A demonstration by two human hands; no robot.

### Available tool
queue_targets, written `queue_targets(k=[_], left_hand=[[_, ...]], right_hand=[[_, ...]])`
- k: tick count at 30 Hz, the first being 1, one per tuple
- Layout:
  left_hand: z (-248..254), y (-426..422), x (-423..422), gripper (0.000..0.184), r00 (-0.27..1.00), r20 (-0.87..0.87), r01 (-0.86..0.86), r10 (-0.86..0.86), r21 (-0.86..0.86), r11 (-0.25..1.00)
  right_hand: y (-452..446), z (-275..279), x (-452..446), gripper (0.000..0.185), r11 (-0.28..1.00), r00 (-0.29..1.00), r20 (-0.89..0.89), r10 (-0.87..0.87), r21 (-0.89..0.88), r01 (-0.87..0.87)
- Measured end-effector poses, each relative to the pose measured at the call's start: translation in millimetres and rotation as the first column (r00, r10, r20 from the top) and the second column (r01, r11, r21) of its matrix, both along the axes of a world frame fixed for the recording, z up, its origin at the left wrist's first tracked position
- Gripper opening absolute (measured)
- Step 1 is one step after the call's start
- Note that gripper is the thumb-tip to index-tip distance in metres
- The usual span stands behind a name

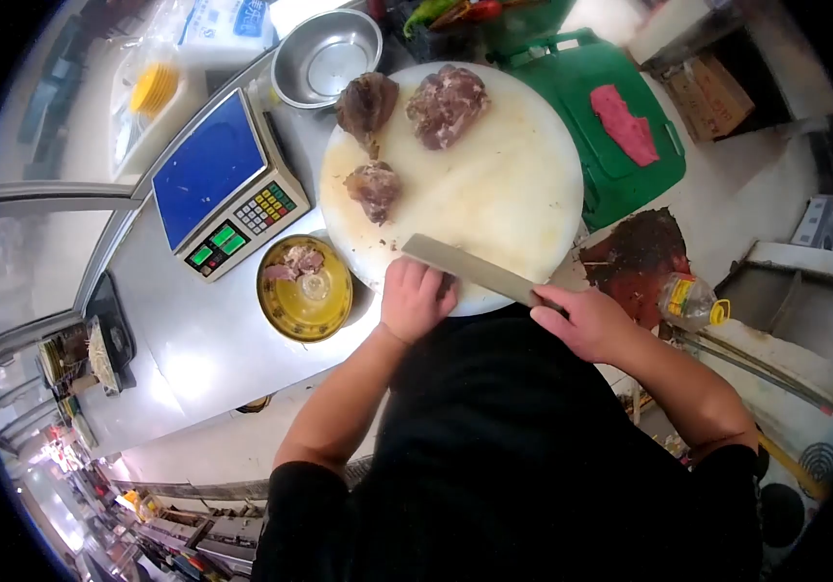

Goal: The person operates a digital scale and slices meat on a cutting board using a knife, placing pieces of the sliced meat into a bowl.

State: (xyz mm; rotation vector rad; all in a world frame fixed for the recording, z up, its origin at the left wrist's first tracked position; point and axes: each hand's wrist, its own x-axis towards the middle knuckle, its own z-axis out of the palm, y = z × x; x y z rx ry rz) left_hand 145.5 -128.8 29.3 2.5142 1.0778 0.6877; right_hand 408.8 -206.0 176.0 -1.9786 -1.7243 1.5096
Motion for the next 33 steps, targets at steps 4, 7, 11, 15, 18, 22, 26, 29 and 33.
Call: queue_targets(k=[4, 7, 11, 15, 18, 22, 26, 29, 33], left_hand=[[-4.2, -0.6, 1.4, 0.045, 0.998, 0.055, 0.027, -0.031, 0.078, 0.997], [-17.4, -2.5, 3.7, 0.044, 0.993, 0.072, 0.084, -0.093, 0.129, 0.988], [-28.7, -5.8, 2.2, 0.046, 0.993, 0.09, 0.072, -0.081, 0.101, 0.992], [-30.0, -7.3, 6.5, 0.046, 0.991, 0.123, 0.034, -0.043, 0.075, 0.997], [-31.9, -6.2, 6.3, 0.046, 0.99, 0.131, 0.039, -0.044, 0.036, 0.999], [-30.3, -3.9, 7.4, 0.048, 0.987, 0.157, 0.041, -0.042, 0.012, 0.999], [-25.2, -1.0, 8.4, 0.049, 0.977, 0.208, 0.04, -0.043, 0.019, 0.999], [-25.7, -2.1, 8.6, 0.049, 0.975, 0.219, 0.044, -0.046, 0.013, 0.999], [-25.9, -1.5, 9.0, 0.048, 0.973, 0.225, 0.042, -0.048, 0.031, 0.999]], right_hand=[[-4.4, -1.8, 6.0, 0.054, 0.995, 0.996, 0.044, 0.083, 0.051, -0.085], [-0.2, 8.2, 6.7, 0.055, 0.99, 0.984, 0.108, 0.138, -0.016, -0.137], [3.2, 11.4, 5.5, 0.054, 0.987, 0.979, 0.128, 0.159, -0.023, -0.158], [15.2, 10.0, 2.1, 0.05, 0.982, 0.975, 0.124, 0.187, -0.044, -0.183], [27.6, 5.0, 2.1, 0.048, 0.981, 0.981, 0.061, 0.185, -0.075, -0.18], [44.3, -7.8, 2.1, 0.045, 0.979, 0.979, -0.035, 0.202, -0.031, -0.204], [59.7, -34.5, -9.0, 0.044, 0.982, 0.979, -0.09, 0.185, -0.017, -0.187], [70.8, -50.1, -24.5, 0.043, 0.985, 0.976, -0.138, 0.17, -0.008, -0.172], [76.1, -69.1, -34.1, 0.037, 0.988, 0.979, -0.137, 0.152, 0.054, -0.146]])
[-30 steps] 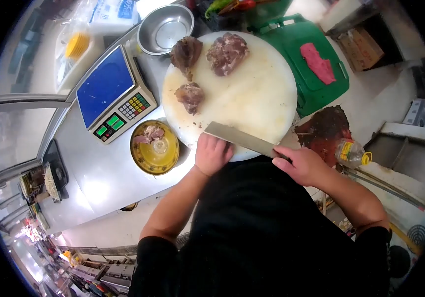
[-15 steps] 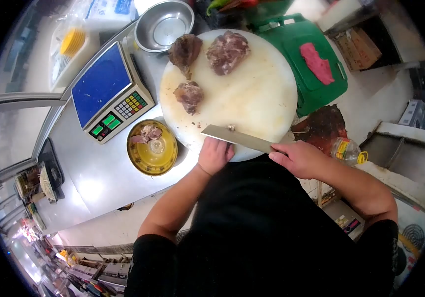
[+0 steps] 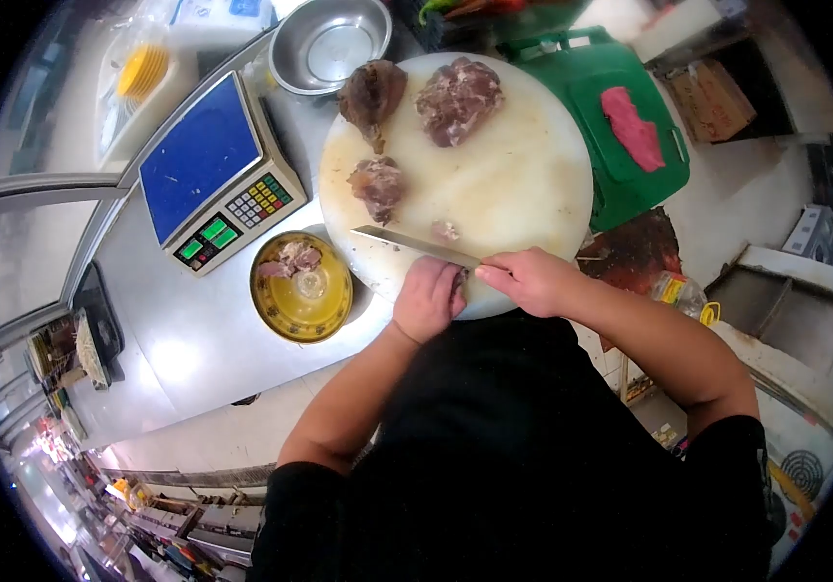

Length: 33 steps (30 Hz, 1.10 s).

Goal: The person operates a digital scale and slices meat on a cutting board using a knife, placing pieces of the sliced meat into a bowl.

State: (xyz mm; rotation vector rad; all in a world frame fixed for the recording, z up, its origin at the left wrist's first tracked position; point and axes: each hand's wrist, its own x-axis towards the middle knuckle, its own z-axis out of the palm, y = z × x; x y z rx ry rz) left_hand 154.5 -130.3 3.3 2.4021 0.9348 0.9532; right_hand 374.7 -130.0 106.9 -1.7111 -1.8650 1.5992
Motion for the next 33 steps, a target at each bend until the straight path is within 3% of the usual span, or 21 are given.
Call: queue_targets(k=[5, 9, 12, 14, 16, 23, 25, 33], left_hand=[[-8.7, -4.9, -1.6, 0.048, 0.999, -0.043, -0.016, 0.016, 0.001, 1.0], [-12.1, -6.5, -3.1, 0.049, 0.987, -0.161, -0.001, 0.016, 0.09, 0.996], [-6.0, -3.6, -1.4, 0.046, 0.995, -0.099, -0.019, 0.026, 0.073, 0.997], [-9.9, -4.7, -2.7, 0.047, 0.996, -0.091, -0.014, 0.019, 0.056, 0.998], [-10.6, -4.1, -3.6, 0.048, 0.996, -0.085, -0.012, 0.016, 0.039, 0.999], [-8.5, -1.7, -2.2, 0.051, 0.998, -0.066, 0.001, 0.0, 0.025, 1.0], [-12.2, -3.8, -2.1, 0.051, 0.998, -0.061, -0.004, 0.006, 0.034, 0.999], [-8.5, -5.3, -0.4, 0.053, 0.998, -0.02, -0.054, 0.055, 0.017, 0.998]], right_hand=[[-14.8, 15.9, 11.4, 0.038, 1.0, 1.0, -0.012, -0.029, 0.01, 0.029], [-43.7, 73.5, 27.2, 0.044, 0.996, 0.99, 0.144, -0.004, -0.091, 0.018], [-44.2, 87.0, 30.5, 0.042, 0.985, 0.983, 0.184, -0.002, -0.172, 0.034], [-42.2, 82.7, 31.1, 0.039, 0.976, 0.98, 0.197, 0.007, -0.216, 0.036], [-40.4, 65.5, 29.8, 0.043, 0.995, 0.993, 0.122, 0.009, -0.096, 0.003], [-10.5, 31.4, 5.3, 0.047, 0.991, 0.993, 0.105, 0.05, -0.13, -0.036], [-6.7, 8.7, -2.5, 0.049, 0.998, 0.996, 0.076, 0.044, -0.047, -0.04], [-22.3, 12.3, 6.2, 0.049, 0.999, 0.998, 0.039, -0.042, 0.009, 0.041]])
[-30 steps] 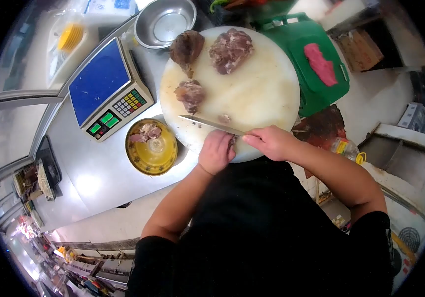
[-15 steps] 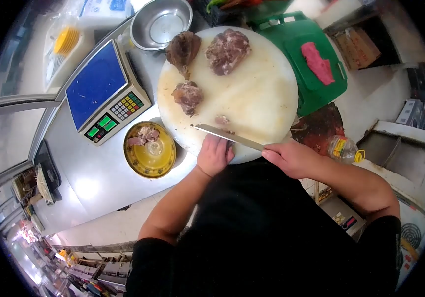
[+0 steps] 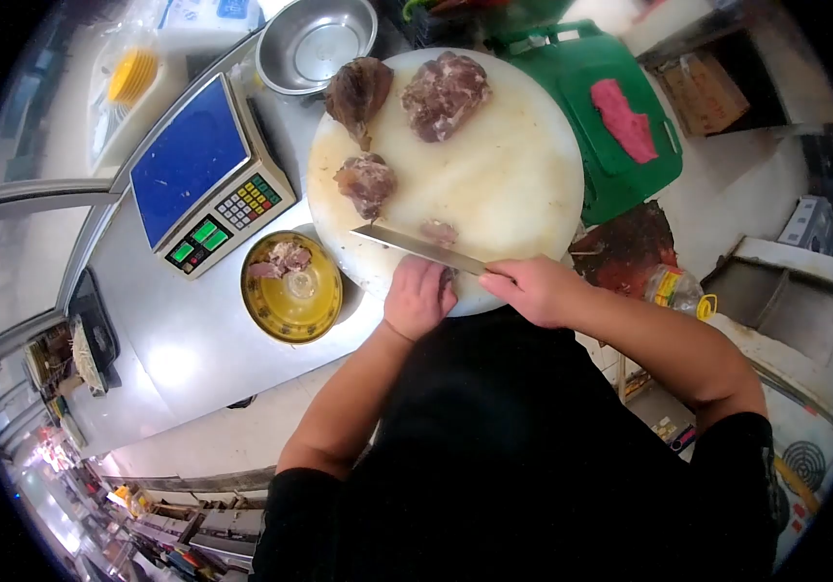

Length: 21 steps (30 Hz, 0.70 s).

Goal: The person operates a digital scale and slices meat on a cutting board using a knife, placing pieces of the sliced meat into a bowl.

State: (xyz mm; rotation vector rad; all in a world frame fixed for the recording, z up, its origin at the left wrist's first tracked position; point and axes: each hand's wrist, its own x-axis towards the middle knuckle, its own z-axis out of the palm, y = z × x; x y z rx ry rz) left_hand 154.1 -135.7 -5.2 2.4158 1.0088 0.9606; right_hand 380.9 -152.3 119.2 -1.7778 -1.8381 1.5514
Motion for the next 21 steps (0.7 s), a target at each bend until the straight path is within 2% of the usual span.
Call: queue_targets(k=[5, 7, 11, 13, 17, 21], left_hand=[[3.0, 0.8, -1.0, 0.053, 0.998, -0.058, 0.02, -0.019, 0.017, 1.0], [4.8, 1.7, 0.1, 0.054, 0.998, -0.058, 0.014, -0.012, 0.032, 0.999], [5.0, 4.7, 1.1, 0.054, 1.0, -0.015, 0.019, -0.019, 0.017, 1.0], [4.1, 4.4, -0.6, 0.054, 1.0, -0.012, 0.024, -0.024, 0.019, 1.0], [-1.7, 3.4, -1.1, 0.051, 1.0, -0.004, 0.02, -0.02, -0.002, 1.0], [-9.2, -2.0, -3.0, 0.046, 1.0, -0.006, -0.011, 0.011, -0.003, 1.0]], right_hand=[[-26.8, 55.7, 20.5, 0.045, 1.0, 0.999, 0.047, 0.028, 0.0, -0.028], [-27.2, 72.2, 22.9, 0.043, 0.986, 0.992, 0.122, 0.039, -0.165, -0.019], [-20.1, 58.8, 21.5, 0.043, 0.982, 0.991, 0.107, 0.076, -0.18, -0.056], [-18.1, 38.0, 17.0, 0.044, 0.998, 0.998, 0.013, 0.055, -0.031, -0.054], [3.3, 11.6, -6.2, 0.045, 0.997, 0.997, 0.064, 0.052, -0.053, -0.048], [20.6, -10.7, -28.1, 0.045, 0.999, 0.999, -0.005, 0.049, 0.0, -0.049]])
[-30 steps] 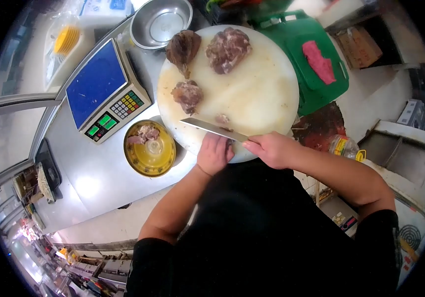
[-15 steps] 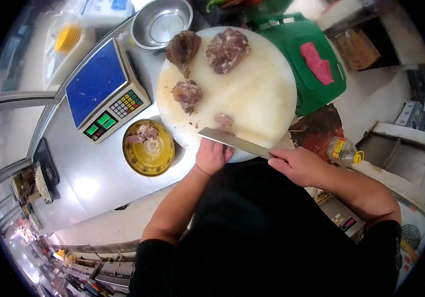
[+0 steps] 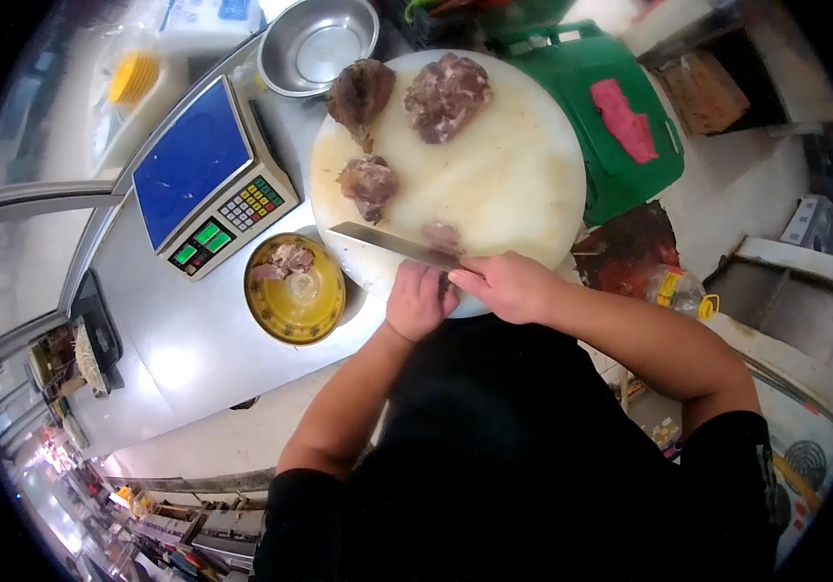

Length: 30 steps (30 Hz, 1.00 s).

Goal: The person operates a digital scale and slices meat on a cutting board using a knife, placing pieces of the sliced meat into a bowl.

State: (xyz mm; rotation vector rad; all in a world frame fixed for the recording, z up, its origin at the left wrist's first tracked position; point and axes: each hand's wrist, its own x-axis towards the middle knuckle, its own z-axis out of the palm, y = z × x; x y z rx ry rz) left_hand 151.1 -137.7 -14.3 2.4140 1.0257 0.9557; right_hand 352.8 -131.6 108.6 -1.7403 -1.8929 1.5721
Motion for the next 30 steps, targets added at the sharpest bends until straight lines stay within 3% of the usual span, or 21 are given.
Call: queue_targets(k=[5, 7, 11, 13, 20, 22, 30], left_hand=[[5.1, -1.5, 3.6, 0.045, 0.999, 0.011, -0.047, 0.047, 0.03, 0.998], [11.4, -2.5, 3.8, 0.046, 0.998, 0.012, -0.066, 0.065, 0.03, 0.997], [16.9, 2.0, 2.5, 0.051, 0.998, -0.041, -0.045, 0.047, 0.041, 0.998], [16.5, 3.8, 3.9, 0.053, 0.999, -0.026, -0.031, 0.032, 0.027, 0.999], [13.0, 3.8, 2.6, 0.051, 1.0, 0.013, -0.02, 0.02, -0.026, 0.999], [9.3, 4.2, 3.9, 0.051, 0.999, 0.021, -0.025, 0.026, -0.015, 1.0], [13.9, 1.5, 1.1, 0.049, 0.998, 0.059, -0.017, 0.017, 0.007, 1.0]], right_hand=[[-9.3, 4.8, 13.2, 0.045, 1.0, 0.999, -0.032, -0.02, 0.021, 0.02], [-24.3, 38.1, 21.9, 0.045, 0.997, 0.998, 0.036, -0.048, -0.058, 0.05], [-46.5, 75.4, 42.3, 0.043, 0.999, 0.995, 0.092, -0.024, -0.031, 0.027], [-46.3, 83.4, 47.1, 0.042, 0.99, 0.993, 0.114, -0.013, -0.139, 0.029], [-27.2, 39.9, 30.9, 0.042, 0.992, 1.0, 0.013, -0.008, -0.125, 0.009], [-20.1, 20.1, 18.9, 0.043, 0.999, 0.998, -0.049, -0.042, 0.023, 0.043], [-4.3, -4.4, 1.6, 0.044, 0.998, 0.997, -0.046, -0.055, 0.009, 0.055]])
